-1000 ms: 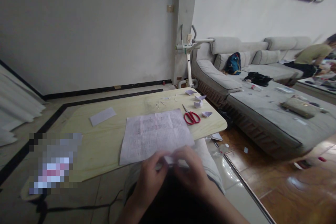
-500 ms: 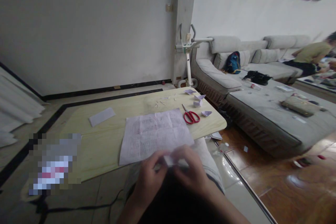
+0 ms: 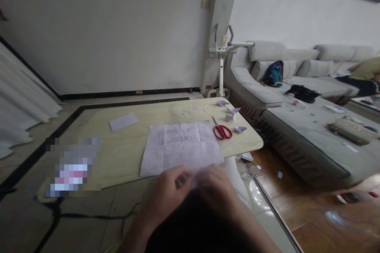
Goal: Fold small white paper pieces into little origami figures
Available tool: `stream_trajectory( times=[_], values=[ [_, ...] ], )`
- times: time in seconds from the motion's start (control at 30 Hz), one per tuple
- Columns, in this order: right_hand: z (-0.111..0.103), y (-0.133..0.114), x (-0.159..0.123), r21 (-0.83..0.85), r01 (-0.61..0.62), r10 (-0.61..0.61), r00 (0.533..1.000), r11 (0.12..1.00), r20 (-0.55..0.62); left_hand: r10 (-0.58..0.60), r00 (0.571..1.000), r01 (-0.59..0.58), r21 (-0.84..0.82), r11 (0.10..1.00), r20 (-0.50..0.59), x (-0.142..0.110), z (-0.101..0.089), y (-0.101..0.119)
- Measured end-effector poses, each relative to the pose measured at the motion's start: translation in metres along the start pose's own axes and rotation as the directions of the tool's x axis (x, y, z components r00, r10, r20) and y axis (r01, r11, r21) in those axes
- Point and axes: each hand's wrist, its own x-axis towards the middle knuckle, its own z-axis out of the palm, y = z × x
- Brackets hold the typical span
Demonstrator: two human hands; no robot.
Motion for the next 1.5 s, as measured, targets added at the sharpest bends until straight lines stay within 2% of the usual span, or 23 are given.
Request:
stream_trajectory(
  times=[0.1, 0.3, 0.63, 0.77, 0.93, 1.17, 1.5],
  values=[
    [0.0, 0.0, -0.001, 0.011, -0.012, 0.011, 0.999, 1.0, 0.042, -0.011, 1.0, 0.01, 0.071, 0.997, 0.017, -0.002, -0.002, 0.002],
    [-0.001, -0.004, 0.001, 0.021, -0.029, 0.027, 0.996, 0.999, 0.085, 0.04, 0.999, -0.036, 0.218, 0.975, -0.014, -0.003, -0.003, 0.002],
    [-0.009, -0.014, 0.007, 0.033, -0.098, 0.089, 0.975, 0.995, 0.205, 0.019, 1.0, -0.02, 0.153, 0.988, 0.01, -0.005, -0.003, 0.001],
    [-0.009, -0.012, 0.007, 0.025, -0.066, 0.062, 0.987, 0.997, 0.149, -0.001, 1.0, 0.0, 0.041, 0.999, 0.028, -0.004, -0.002, -0.004],
    [-0.011, -0.011, 0.007, 0.061, -0.032, 0.03, 0.999, 0.998, 0.031, 0.006, 0.999, -0.013, -0.143, 0.99, -0.05, -0.002, -0.004, -0.011],
    [-0.01, -0.01, 0.003, 0.13, -0.062, 0.069, 0.996, 0.99, -0.052, 0.149, 0.989, -0.144, -0.143, 0.979, 0.021, -0.005, -0.002, -0.002],
    [-0.008, -0.008, 0.002, 0.189, -0.091, 0.111, 0.989, 0.978, -0.097, 0.096, 0.995, -0.091, -0.138, 0.986, 0.032, -0.005, 0.001, 0.003]
  ],
)
